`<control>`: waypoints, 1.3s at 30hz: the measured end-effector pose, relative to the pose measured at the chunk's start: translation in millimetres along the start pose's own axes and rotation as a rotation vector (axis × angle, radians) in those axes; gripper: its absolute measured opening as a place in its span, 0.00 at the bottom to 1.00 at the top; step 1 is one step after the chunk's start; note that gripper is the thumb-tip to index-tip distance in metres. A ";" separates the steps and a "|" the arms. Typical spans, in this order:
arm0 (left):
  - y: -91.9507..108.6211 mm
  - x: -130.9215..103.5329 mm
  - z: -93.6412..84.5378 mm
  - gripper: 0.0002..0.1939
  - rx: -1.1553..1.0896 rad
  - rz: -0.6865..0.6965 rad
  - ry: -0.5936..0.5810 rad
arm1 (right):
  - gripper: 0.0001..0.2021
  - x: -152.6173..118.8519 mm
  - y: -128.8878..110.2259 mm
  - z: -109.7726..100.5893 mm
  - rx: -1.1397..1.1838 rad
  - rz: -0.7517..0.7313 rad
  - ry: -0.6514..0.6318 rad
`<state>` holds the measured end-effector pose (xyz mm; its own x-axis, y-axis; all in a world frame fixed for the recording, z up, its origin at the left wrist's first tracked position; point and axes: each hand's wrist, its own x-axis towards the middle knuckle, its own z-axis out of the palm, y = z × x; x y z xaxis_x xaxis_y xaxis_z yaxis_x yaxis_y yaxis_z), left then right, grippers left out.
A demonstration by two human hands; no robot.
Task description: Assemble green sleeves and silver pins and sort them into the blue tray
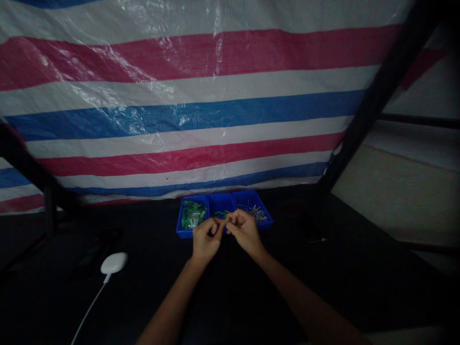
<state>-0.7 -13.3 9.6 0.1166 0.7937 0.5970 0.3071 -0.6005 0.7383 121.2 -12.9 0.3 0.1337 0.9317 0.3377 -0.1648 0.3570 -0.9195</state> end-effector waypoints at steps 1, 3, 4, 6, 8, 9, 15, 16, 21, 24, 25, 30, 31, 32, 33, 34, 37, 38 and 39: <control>0.4 0.1 0.1 0.18 -0.001 0.001 0.003 | 0.12 -0.4 -0.5 0.2 0.007 0.011 -0.002; 1.6 0.3 0.4 0.17 -0.008 0.000 0.009 | 0.12 -0.7 -1.4 0.3 0.003 0.022 -0.002; 2.2 0.5 0.5 0.17 -0.011 -0.003 0.012 | 0.12 -0.6 -1.7 0.2 -0.008 0.017 0.001; 3.7 0.8 0.6 0.17 -0.013 -0.010 0.014 | 0.12 0.2 -2.1 -0.3 -0.033 -0.014 0.013; 4.9 0.9 0.6 0.17 -0.014 -0.019 0.016 | 0.13 1.3 -1.9 -0.9 -0.056 -0.060 0.027; 5.1 1.0 0.7 0.17 -0.017 -0.023 0.017 | 0.13 1.8 -1.5 -1.1 -0.064 -0.078 0.030; 1.3 2.1 1.5 0.18 -0.103 -0.094 0.014 | 0.13 -0.2 1.6 0.0 -0.110 -0.138 0.014; 0.2 2.7 1.6 0.18 -0.129 -0.111 0.018 | 0.13 -1.5 1.4 0.6 -0.135 -0.149 0.008; -2.4 5.6 1.9 0.19 -0.268 -0.184 0.038 | 0.09 -6.7 -5.6 1.7 -0.311 -0.215 -0.001; -2.7 6.2 1.7 0.19 -0.296 -0.191 0.039 | 0.07 -5.8 -8.6 -0.9 -0.395 -0.259 0.028; -3.1 6.2 1.6 0.19 -0.297 -0.187 0.039 | 0.06 -5.0 -8.7 -2.0 -0.416 -0.265 0.037; -6.7 5.8 1.3 0.19 -0.288 -0.163 0.027 | 0.03 -2.0 -6.3 -7.0 -0.466 -0.279 0.024; -7.0 5.7 1.4 0.19 -0.284 -0.156 0.025 | 0.03 -1.7 -6.0 -7.7 -0.471 -0.282 0.021; -7.0 5.7 1.5 0.19 -0.282 -0.149 0.021 | 0.03 -1.4 -5.9 -8.3 -0.476 -0.285 0.022; -6.9 5.8 1.6 0.18 -0.281 -0.142 0.016 | 0.03 -1.2 -6.1 -8.8 -0.481 -0.286 0.024; -6.5 5.8 1.6 0.18 -0.281 -0.138 0.012 | 0.03 -1.1 -6.4 -9.2 -0.487 -0.286 0.025; -5.2 6.0 1.2 0.18 -0.258 -0.133 0.011 | 0.04 -0.6 -7.7 -9.8 -0.500 -0.282 0.019; -4.9 6.0 0.9 0.18 -0.242 -0.131 0.011 | 0.04 -0.5 -8.1 -9.9 -0.499 -0.278 0.014; -4.8 6.0 0.5 0.18 -0.224 -0.125 0.009 | 0.04 -0.4 -8.5 -9.8 -0.491 -0.272 0.010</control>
<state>-1.0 -5.7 9.5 0.0826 0.8628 0.4987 0.1011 -0.5051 0.8571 132.1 -17.0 6.0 0.1173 0.8089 0.5761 0.3508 0.5089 -0.7861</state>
